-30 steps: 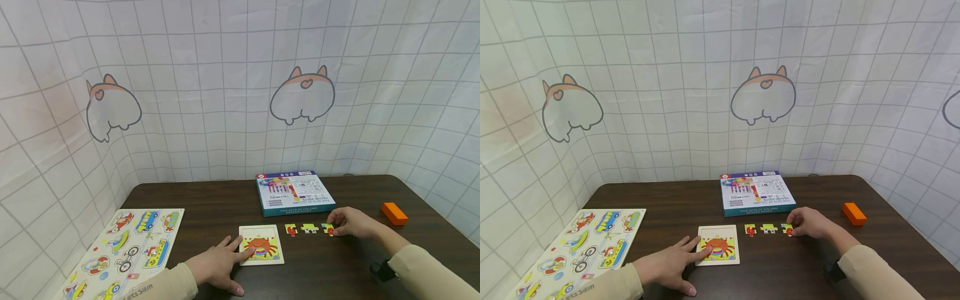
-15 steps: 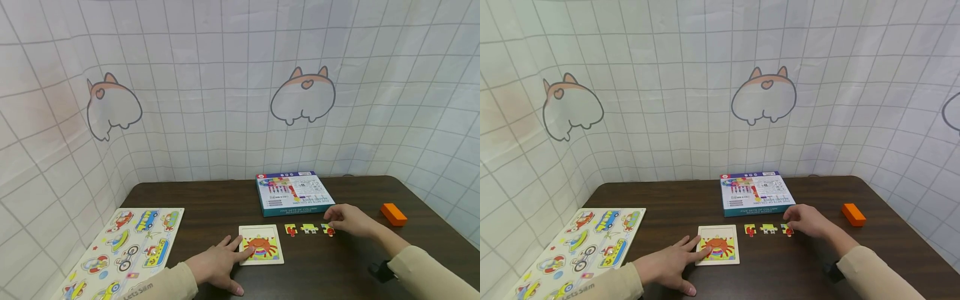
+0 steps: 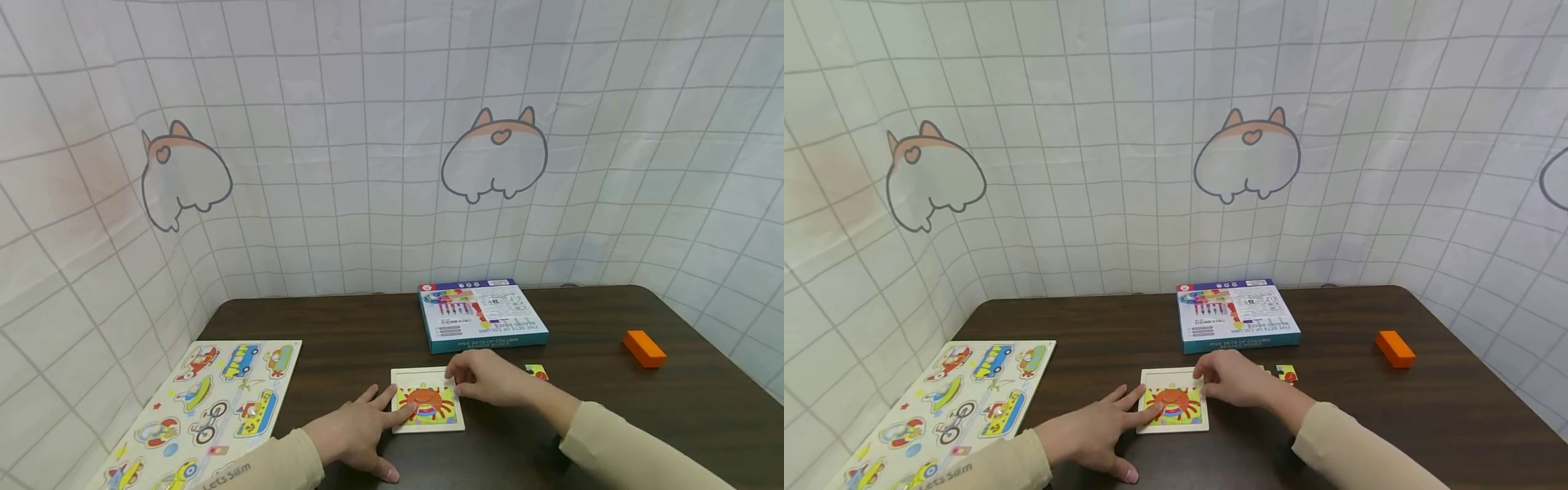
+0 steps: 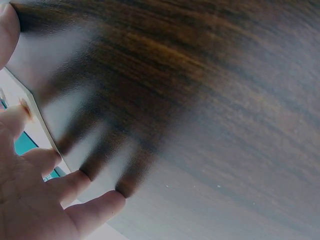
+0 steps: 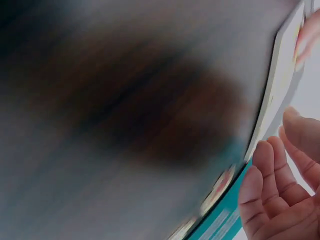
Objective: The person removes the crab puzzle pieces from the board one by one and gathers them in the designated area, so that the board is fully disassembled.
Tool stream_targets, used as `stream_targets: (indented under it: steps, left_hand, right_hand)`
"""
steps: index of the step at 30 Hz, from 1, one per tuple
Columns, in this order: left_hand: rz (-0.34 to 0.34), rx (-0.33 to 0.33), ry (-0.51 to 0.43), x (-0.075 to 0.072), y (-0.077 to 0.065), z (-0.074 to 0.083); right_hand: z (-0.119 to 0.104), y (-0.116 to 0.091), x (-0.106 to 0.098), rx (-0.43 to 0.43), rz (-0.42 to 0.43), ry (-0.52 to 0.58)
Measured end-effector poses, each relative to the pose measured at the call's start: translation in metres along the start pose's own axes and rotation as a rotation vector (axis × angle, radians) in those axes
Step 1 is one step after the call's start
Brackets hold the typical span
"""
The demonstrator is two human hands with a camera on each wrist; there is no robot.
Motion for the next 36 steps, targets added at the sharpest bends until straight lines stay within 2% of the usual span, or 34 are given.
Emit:
stream_targets:
  steps: [5,9,19,23,29,36]
  left_hand:
    - [0.008,-0.012,0.014,-0.001,-0.001,0.002]
    - [0.0,-0.011,0.003,-0.004,-0.005,0.009]
    - [0.004,0.007,0.032,-0.003,-0.003,0.005]
    - [0.008,0.025,0.02,-0.003,-0.003,0.004]
    - [-0.02,0.023,-0.021,-0.003,0.0,0.002]
    - [-0.013,0.022,-0.004,-0.002,-0.001,0.004]
  right_hand:
    - [-0.031,0.021,0.018,-0.049,-0.048,-0.027]
    - [-0.043,0.032,0.028,-0.058,-0.075,-0.051]
    - [-0.043,0.037,0.035,-0.009,-0.087,-0.055]
    - [-0.046,0.037,0.034,-0.004,-0.09,-0.064]
    - [-0.048,0.038,0.034,0.004,-0.088,-0.085]
    - [-0.048,0.038,0.035,0.026,-0.08,-0.095]
Point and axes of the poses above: each hand's wrist, its own y-axis towards the middle knuckle, its own x-axis out of the palm, z = x × y, the point moved 7 cm from there along y, towards the middle knuckle, and after that the axes turned 7 degrees about -y, right-handed, at the moved point
